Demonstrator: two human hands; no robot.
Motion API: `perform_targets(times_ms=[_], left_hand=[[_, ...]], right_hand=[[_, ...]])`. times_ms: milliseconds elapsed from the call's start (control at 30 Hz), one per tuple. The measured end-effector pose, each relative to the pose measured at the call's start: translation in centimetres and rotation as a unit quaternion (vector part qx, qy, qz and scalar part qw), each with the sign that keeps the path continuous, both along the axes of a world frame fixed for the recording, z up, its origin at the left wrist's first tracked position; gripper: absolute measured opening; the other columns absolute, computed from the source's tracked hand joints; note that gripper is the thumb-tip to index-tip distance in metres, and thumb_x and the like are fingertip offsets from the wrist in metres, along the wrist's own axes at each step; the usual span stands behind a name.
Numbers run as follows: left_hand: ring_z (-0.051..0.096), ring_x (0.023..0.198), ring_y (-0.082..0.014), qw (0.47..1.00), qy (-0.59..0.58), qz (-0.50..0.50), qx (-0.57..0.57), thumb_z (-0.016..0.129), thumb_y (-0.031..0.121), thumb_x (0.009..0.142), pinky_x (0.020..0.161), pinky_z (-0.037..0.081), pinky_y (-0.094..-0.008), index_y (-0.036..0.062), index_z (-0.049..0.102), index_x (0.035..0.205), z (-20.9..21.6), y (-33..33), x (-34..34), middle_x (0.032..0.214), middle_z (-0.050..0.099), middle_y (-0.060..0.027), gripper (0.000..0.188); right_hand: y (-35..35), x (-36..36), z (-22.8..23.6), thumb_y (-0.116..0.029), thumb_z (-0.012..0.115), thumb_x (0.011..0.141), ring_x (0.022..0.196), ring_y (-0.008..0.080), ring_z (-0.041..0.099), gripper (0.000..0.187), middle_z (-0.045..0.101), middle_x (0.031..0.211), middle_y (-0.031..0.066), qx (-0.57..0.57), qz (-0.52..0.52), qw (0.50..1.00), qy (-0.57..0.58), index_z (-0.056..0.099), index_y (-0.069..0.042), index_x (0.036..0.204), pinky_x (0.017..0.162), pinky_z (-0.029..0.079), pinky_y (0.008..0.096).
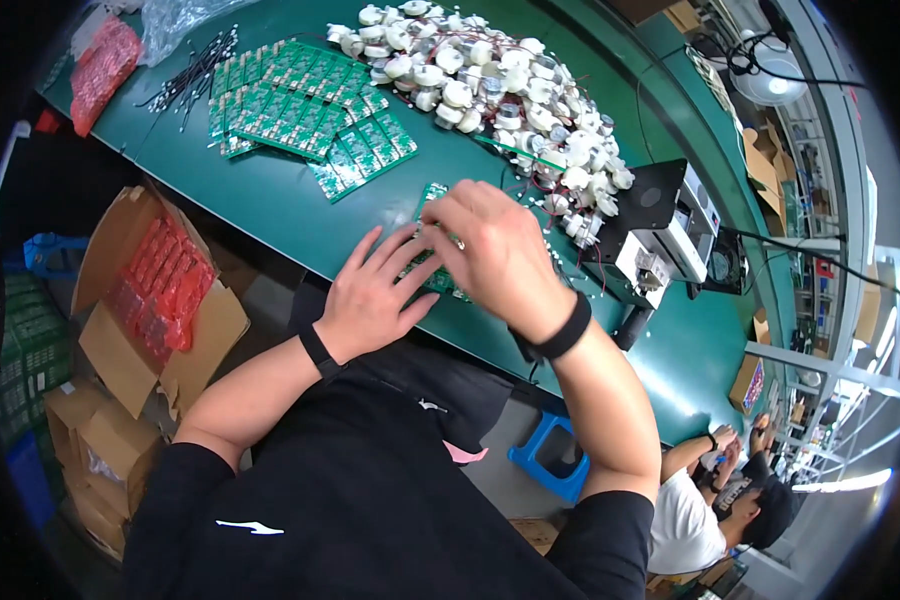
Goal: The person picks up a circuit board and a bundle of wires, then inserts the wires into the connectors on the board. After finishing the assembly, the person sets the board aside on the table and repeats the process.
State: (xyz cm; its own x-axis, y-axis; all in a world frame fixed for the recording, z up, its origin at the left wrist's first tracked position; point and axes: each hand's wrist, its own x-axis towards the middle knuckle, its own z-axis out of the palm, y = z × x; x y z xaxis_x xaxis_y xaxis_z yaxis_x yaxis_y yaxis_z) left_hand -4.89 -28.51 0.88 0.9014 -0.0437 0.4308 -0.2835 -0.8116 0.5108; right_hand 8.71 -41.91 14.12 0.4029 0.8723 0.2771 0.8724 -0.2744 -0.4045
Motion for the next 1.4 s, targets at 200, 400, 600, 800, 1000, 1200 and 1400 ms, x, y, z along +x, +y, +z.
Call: perform_targets(times_ms=[200, 400, 600, 800, 1000, 1200, 1400], left_hand=[[0.052, 0.144, -0.0297, 1.000, -0.024, 0.000, -0.005, 0.069, 0.036, 0.098, 0.123, 0.037, -0.0538, 0.0103, 0.072, 0.129, -0.5, -0.1, 0.1, 0.146, 0.062, -0.0101, 0.041], [0.053, 0.144, -0.0292, 1.000, -0.025, 0.010, -0.005, 0.071, 0.035, 0.096, 0.123, 0.038, -0.0536, 0.0104, 0.072, 0.129, -0.7, 0.0, -0.1, 0.145, 0.063, -0.0097, 0.041], [0.055, 0.143, -0.0286, 1.000, -0.024, 0.012, -0.013, 0.074, 0.034, 0.094, 0.122, 0.040, -0.0535, 0.0122, 0.073, 0.128, -0.6, -0.1, 0.2, 0.146, 0.063, -0.0083, 0.040], [0.054, 0.143, -0.0287, 1.000, -0.022, 0.012, -0.011, 0.073, 0.034, 0.094, 0.122, 0.039, -0.0534, 0.0122, 0.073, 0.128, -0.5, -0.1, 0.2, 0.146, 0.063, -0.0085, 0.041], [0.054, 0.143, -0.0290, 1.000, -0.019, 0.013, -0.007, 0.073, 0.034, 0.095, 0.123, 0.039, -0.0536, 0.0123, 0.073, 0.129, -0.5, 0.0, 0.0, 0.146, 0.063, -0.0089, 0.040], [0.053, 0.144, -0.0293, 1.000, -0.013, 0.004, 0.005, 0.073, 0.034, 0.095, 0.123, 0.039, -0.0542, 0.0123, 0.072, 0.130, -0.2, 0.1, 0.1, 0.146, 0.062, -0.0089, 0.042], [0.053, 0.144, -0.0300, 1.000, -0.005, -0.007, -0.005, 0.074, 0.033, 0.095, 0.123, 0.039, -0.0545, 0.0130, 0.071, 0.133, -0.2, -0.2, 0.3, 0.147, 0.062, -0.0083, 0.044]], right_hand=[[-0.3, 4.5, -4.1, -0.006, 0.073, 0.093, 0.085, 0.0355, 0.065, 0.009, 0.063, 0.089, 0.0134, -0.121, -0.004, 0.992, -0.038, 0.070, -0.002, 0.101, 0.073, 0.052, 0.0457], [0.4, 4.8, -4.6, -0.008, 0.073, 0.094, 0.086, 0.0349, 0.065, 0.009, 0.063, 0.090, 0.0127, -0.138, 0.018, 0.990, -0.032, 0.070, -0.003, 0.101, 0.073, 0.052, 0.0460], [0.5, 4.9, -5.0, -0.009, 0.074, 0.092, 0.086, 0.0322, 0.065, 0.010, 0.061, 0.089, 0.0104, -0.142, 0.031, 0.985, -0.095, 0.069, -0.004, 0.098, 0.073, 0.055, 0.0439], [0.9, 4.7, -4.5, -0.011, 0.072, 0.091, 0.087, 0.0289, 0.065, 0.011, 0.060, 0.088, 0.0091, -0.183, 0.055, 0.968, -0.160, 0.065, -0.004, 0.096, 0.073, 0.055, 0.0413], [1.4, 4.9, -4.4, -0.012, 0.069, 0.092, 0.089, 0.0273, 0.064, 0.011, 0.059, 0.089, 0.0086, -0.225, 0.088, 0.951, -0.192, 0.063, -0.004, 0.094, 0.074, 0.056, 0.0406], [1.0, 4.1, -5.4, -0.012, 0.069, 0.093, 0.087, 0.0281, 0.064, 0.010, 0.059, 0.089, 0.0091, -0.201, 0.038, 0.964, -0.171, 0.062, -0.004, 0.094, 0.073, 0.056, 0.0412], [0.1, 4.2, -4.7, -0.011, 0.071, 0.094, 0.094, 0.0298, 0.067, 0.012, 0.066, 0.100, 0.0118, -0.237, 0.022, 0.959, -0.153, 0.067, -0.003, 0.103, 0.077, 0.057, 0.0379]])
